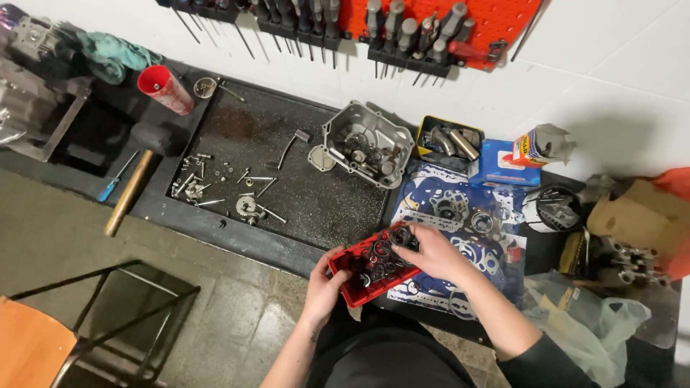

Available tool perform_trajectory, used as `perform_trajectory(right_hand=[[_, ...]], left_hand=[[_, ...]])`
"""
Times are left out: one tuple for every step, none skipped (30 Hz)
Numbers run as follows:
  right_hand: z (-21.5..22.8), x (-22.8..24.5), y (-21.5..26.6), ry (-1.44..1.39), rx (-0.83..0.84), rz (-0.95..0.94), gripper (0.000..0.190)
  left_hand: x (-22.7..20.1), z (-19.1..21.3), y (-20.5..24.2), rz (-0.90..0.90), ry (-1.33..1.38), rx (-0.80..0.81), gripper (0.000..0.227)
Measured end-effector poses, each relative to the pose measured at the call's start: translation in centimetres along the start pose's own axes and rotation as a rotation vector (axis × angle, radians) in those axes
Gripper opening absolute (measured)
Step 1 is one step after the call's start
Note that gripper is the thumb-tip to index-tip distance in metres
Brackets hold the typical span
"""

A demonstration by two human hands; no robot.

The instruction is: The person sorts black rubber O-rings from a red plastic bin onto a workbench, separating them by size. They then use blue pliers to manipulate a small metal component before returning to organize the O-rings further.

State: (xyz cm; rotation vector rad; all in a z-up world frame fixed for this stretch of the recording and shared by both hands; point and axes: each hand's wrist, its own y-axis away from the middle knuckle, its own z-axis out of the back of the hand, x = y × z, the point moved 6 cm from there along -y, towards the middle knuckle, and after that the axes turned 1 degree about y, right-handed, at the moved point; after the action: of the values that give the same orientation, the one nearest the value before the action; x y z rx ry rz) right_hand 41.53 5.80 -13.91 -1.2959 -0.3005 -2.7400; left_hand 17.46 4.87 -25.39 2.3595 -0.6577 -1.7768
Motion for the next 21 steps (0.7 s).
perform_trajectory(right_hand=[[-0.1,-0.4,0.1,-0.061,0.013,-0.045,0.032],[-0.5,-1.1,0.0,-0.060,0.019,-0.042,0.032],[-0.5,-1.6,-0.1,-0.091,-0.016,0.001,0.031],[-0.6,-2.1,-0.2,-0.122,-0.049,0.045,0.030],[-0.7,-2.7,-0.2,-0.122,-0.043,0.049,0.030],[-0.9,-3.7,-0.1,-0.158,-0.045,-0.005,0.029],[-1.1,-4.7,0.0,-0.193,-0.046,-0.061,0.028],[-1.1,-5.0,0.3,-0.196,-0.037,-0.062,0.028],[-1.0,-5.5,0.5,-0.201,-0.061,-0.074,0.027],[-0.8,-5.9,0.7,-0.206,-0.089,-0.084,0.026],[-0.7,-6.3,1.0,-0.208,-0.084,-0.083,0.026],[-0.7,-7.1,1.4,-0.263,-0.089,-0.133,0.025],[-0.7,-7.9,1.7,-0.317,-0.094,-0.184,0.023],[-0.8,-8.2,2.0,-0.319,-0.087,-0.185,0.023],[-0.8,-8.3,2.3,-0.391,-0.119,-0.137,0.023],[-0.6,-8.4,2.6,-0.460,-0.149,-0.087,0.023],[-0.8,-8.5,2.7,-0.461,-0.140,-0.086,0.023],[-0.8,-8.5,2.8,-0.421,-0.153,-0.058,0.021],[-0.7,-8.5,2.8,-0.381,-0.166,-0.031,0.020],[-0.8,-8.9,2.9,-0.381,-0.166,-0.030,0.020],[-1.0,-9.5,3.1,-0.375,-0.164,-0.055,0.020]], left_hand=[[0.3,0.1,0.1,-0.001,0.029,0.005,0.059],[0.2,0.1,0.3,-0.003,0.031,-0.002,0.059],[0.2,0.1,0.4,0.013,0.053,-0.008,0.059],[0.2,0.1,0.6,0.029,0.074,-0.015,0.059],[0.1,0.2,0.6,0.026,0.077,-0.022,0.059],[0.1,0.3,0.7,0.028,0.069,-0.010,0.059],[0.1,0.3,0.7,0.029,0.062,0.002,0.059],[0.1,0.4,0.8,0.033,0.063,-0.007,0.059],[0.0,0.5,1.0,0.020,0.073,-0.001,0.059],[-0.2,0.5,0.8,0.003,0.082,0.007,0.059],[-0.6,0.5,1.1,0.004,0.081,0.001,0.059],[-1.0,0.4,1.1,0.015,0.086,0.001,0.060],[-1.5,0.3,1.2,0.027,0.091,0.000,0.061],[-1.3,0.5,1.2,0.030,0.091,-0.006,0.061],[-1.4,0.7,1.1,0.006,0.098,-0.002,0.060],[-1.4,0.8,1.0,-0.020,0.107,0.001,0.060],[-1.0,1.1,1.2,-0.019,0.110,-0.007,0.060],[-0.8,1.3,1.0,-0.021,0.097,-0.010,0.060],[-0.6,1.5,0.9,-0.023,0.084,-0.013,0.061],[-0.6,1.6,0.9,-0.023,0.084,-0.013,0.061],[-0.7,1.7,0.9,-0.035,0.075,-0.025,0.061]])
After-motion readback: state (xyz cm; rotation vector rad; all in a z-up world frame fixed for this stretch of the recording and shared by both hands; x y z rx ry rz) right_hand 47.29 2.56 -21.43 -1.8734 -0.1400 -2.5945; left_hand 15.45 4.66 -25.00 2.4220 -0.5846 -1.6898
